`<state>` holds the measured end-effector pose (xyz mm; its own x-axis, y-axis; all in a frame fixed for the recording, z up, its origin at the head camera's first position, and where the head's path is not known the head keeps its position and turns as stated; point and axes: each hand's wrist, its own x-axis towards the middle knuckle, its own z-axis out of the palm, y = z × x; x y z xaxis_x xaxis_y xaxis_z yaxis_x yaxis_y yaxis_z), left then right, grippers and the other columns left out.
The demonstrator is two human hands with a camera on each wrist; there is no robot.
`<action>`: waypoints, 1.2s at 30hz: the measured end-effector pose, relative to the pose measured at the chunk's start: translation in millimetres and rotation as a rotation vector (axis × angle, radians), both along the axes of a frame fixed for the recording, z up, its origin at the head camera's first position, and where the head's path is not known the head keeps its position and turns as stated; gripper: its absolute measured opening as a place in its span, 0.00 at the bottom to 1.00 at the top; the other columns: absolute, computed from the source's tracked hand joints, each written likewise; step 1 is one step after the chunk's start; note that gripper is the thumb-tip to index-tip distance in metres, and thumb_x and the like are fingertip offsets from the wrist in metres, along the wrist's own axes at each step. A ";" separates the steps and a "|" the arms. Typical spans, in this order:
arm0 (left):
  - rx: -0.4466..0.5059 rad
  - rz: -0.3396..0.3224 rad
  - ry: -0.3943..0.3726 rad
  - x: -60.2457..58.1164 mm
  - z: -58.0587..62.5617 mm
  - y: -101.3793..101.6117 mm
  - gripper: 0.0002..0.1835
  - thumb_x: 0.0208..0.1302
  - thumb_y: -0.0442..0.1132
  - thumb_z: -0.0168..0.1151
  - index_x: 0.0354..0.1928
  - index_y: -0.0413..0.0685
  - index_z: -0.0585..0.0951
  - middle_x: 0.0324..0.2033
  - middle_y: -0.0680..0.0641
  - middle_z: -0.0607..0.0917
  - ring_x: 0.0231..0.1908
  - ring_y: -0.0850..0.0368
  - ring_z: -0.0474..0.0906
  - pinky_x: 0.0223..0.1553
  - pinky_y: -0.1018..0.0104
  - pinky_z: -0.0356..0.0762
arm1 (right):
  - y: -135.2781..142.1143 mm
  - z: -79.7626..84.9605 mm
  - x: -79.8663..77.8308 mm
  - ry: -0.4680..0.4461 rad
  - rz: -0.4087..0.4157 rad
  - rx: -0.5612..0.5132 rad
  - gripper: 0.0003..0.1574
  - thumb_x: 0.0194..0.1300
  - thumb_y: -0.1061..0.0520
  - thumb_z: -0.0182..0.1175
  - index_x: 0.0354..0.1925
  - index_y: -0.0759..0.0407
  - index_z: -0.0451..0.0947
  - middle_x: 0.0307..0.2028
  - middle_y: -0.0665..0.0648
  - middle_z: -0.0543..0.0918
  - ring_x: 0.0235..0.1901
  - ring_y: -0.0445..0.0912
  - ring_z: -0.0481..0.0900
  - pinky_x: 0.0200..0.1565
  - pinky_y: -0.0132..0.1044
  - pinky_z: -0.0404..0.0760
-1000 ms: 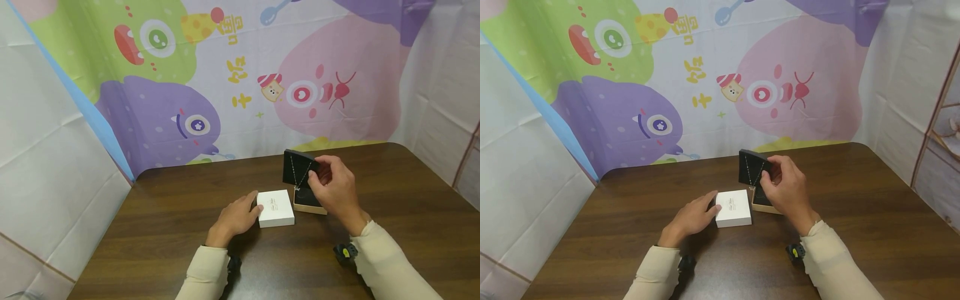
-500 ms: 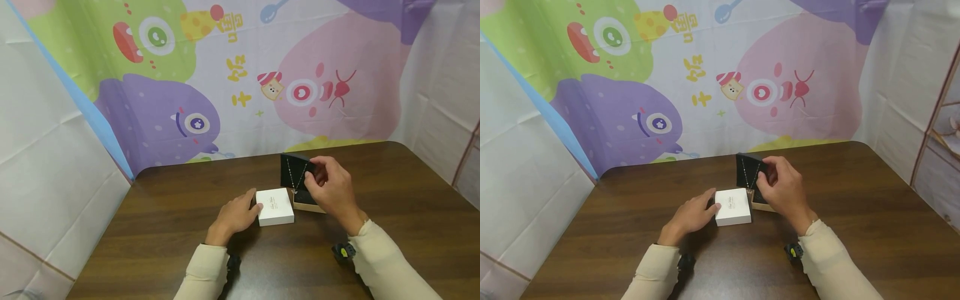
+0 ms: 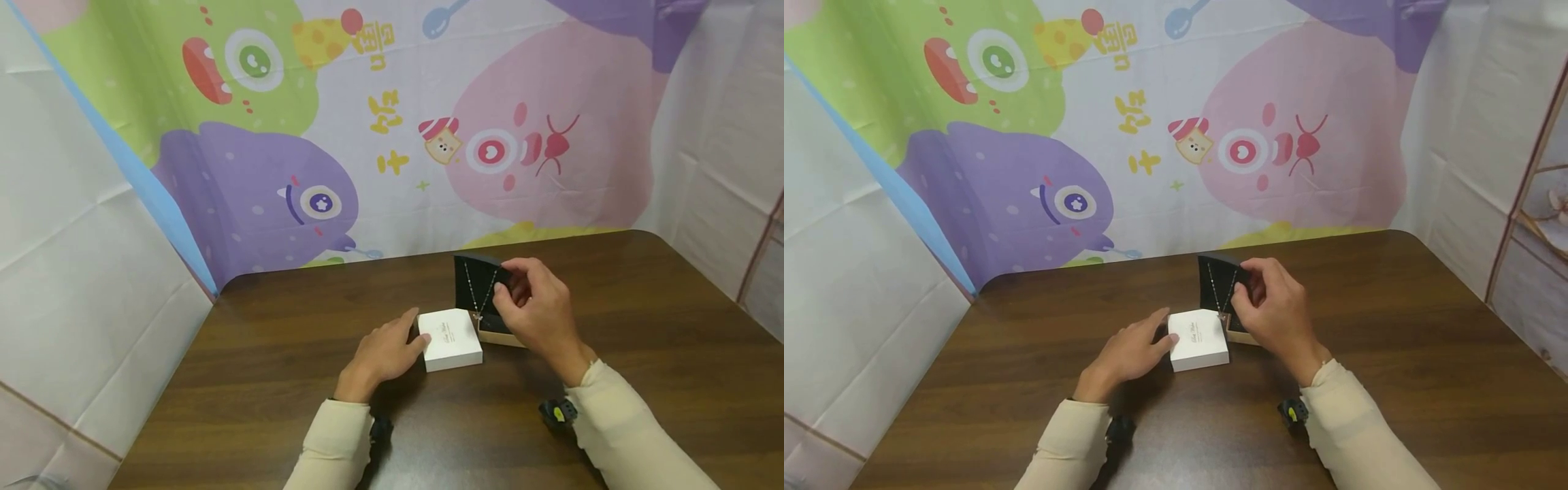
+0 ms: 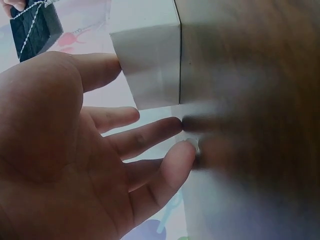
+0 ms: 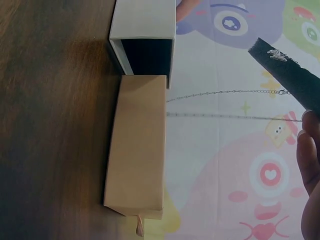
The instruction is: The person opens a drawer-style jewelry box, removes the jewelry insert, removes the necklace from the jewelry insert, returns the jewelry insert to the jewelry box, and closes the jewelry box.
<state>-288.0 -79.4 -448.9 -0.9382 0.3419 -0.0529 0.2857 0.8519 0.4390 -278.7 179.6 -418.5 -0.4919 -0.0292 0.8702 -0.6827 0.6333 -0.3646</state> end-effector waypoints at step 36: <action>0.070 -0.006 0.532 2.7 8.6 14.8 0.29 0.64 0.47 0.70 0.65 0.50 0.75 0.55 0.47 0.81 0.44 0.48 0.83 0.44 0.52 0.81 | -0.7 4.4 1.4 0.059 0.022 0.023 0.18 0.56 0.63 0.63 0.46 0.68 0.78 0.28 0.55 0.77 0.22 0.41 0.72 0.26 0.29 0.73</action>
